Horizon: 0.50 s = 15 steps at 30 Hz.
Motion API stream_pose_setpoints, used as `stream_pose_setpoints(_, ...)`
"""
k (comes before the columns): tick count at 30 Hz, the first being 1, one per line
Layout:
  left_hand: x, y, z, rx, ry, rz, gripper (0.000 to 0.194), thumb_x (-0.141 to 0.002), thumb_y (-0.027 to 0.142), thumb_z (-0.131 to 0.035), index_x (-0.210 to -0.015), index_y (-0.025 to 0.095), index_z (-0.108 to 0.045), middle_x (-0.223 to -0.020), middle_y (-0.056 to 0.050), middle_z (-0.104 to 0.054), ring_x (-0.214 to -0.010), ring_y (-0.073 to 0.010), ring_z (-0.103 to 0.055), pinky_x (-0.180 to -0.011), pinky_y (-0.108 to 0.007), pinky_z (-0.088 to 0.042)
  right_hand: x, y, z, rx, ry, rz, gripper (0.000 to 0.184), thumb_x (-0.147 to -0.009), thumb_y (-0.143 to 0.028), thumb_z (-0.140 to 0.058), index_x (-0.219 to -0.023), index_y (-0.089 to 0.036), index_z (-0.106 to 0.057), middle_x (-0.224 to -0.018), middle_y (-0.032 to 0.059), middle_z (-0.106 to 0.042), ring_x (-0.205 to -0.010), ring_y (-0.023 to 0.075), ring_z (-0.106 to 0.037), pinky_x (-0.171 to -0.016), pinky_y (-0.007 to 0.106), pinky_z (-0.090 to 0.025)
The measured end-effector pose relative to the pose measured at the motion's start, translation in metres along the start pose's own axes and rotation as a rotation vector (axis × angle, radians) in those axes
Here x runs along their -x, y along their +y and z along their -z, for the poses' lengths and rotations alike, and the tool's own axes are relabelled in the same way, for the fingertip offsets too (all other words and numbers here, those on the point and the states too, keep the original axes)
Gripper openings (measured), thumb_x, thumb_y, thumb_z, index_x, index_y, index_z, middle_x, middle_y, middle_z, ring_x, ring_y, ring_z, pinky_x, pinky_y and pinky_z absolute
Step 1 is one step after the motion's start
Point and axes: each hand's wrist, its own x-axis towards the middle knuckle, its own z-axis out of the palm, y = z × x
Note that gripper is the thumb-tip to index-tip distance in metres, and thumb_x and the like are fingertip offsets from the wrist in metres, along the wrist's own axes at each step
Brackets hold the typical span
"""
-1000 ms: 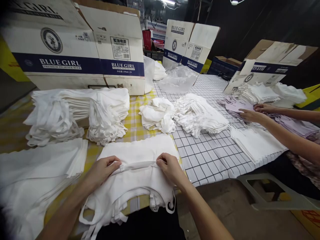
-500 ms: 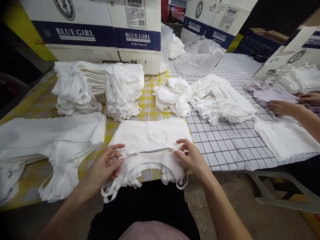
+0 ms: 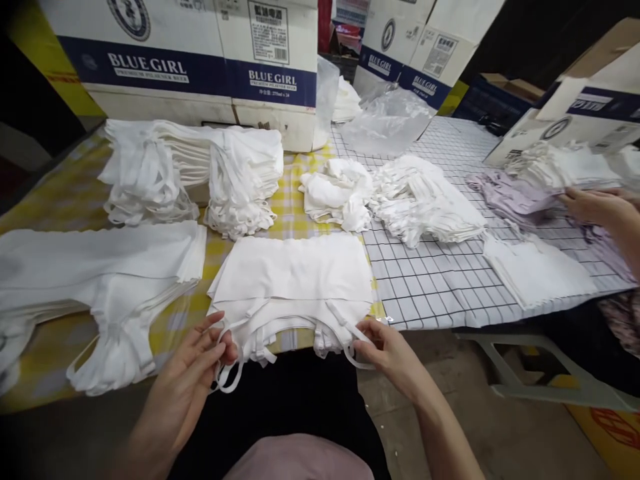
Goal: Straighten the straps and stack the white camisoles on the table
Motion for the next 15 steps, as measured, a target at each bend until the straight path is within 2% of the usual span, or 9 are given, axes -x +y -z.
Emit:
stream_pose_setpoints(3,-0.003,-0.003,0.000,-0.015,0.021,-0.035,0.052,-0.065,0.031,-0.069,-0.114,0.025,-0.053,-0.078,0.003,-0.056,-0.066,-0.0105,-0.056,-0.061,-0.021,-0.046,0.003,0.004,-0.001,-0.019,0.021,0.019,0.021,-0.079,-0.036,-0.058,-0.089,-0.017,-0.057,-0.073,-0.0007,-0.052,-0.065,0.0116,-0.047,-0.057,0.021,-0.037)
stream_pose_setpoints(8,-0.015,-0.012,0.003,-0.057,0.008,-0.086,0.060,-0.056,0.032,-0.073,-0.111,0.025,-0.050,-0.067,0.005,-0.055,-0.048,-0.0111,-0.054,-0.043,-0.021,-0.039,0.013,0.003,0.002,-0.041,0.012,0.018,0.016,-0.081,-0.032,-0.055,-0.086,-0.017,-0.058,-0.071,-0.0012,-0.051,-0.059,0.0096,-0.041,-0.051,0.020,-0.033)
stream_pose_setpoints(12,-0.007,-0.013,0.006,-0.222,-0.051,-0.106,0.057,-0.062,0.043,-0.070,-0.113,0.027,-0.050,-0.067,0.004,-0.058,-0.052,-0.0133,-0.055,-0.045,-0.022,-0.042,0.023,0.003,0.002,-0.085,-0.052,0.039,0.017,-0.083,-0.031,-0.052,-0.090,-0.018,-0.060,-0.071,-0.0012,-0.051,-0.057,0.0097,-0.043,-0.051,0.020,-0.035)
stream_pose_setpoints(15,-0.003,-0.012,0.019,-0.466,-0.127,-0.165,0.048,-0.070,0.049,-0.062,-0.111,0.026,-0.056,-0.063,0.002,-0.059,-0.055,-0.0162,-0.057,-0.053,-0.026,-0.047,0.022,0.004,0.005,-0.004,-0.091,0.085,0.015,-0.080,-0.029,-0.054,-0.084,-0.017,-0.063,-0.070,-0.0007,-0.054,-0.061,0.0113,-0.047,-0.056,0.022,-0.038)
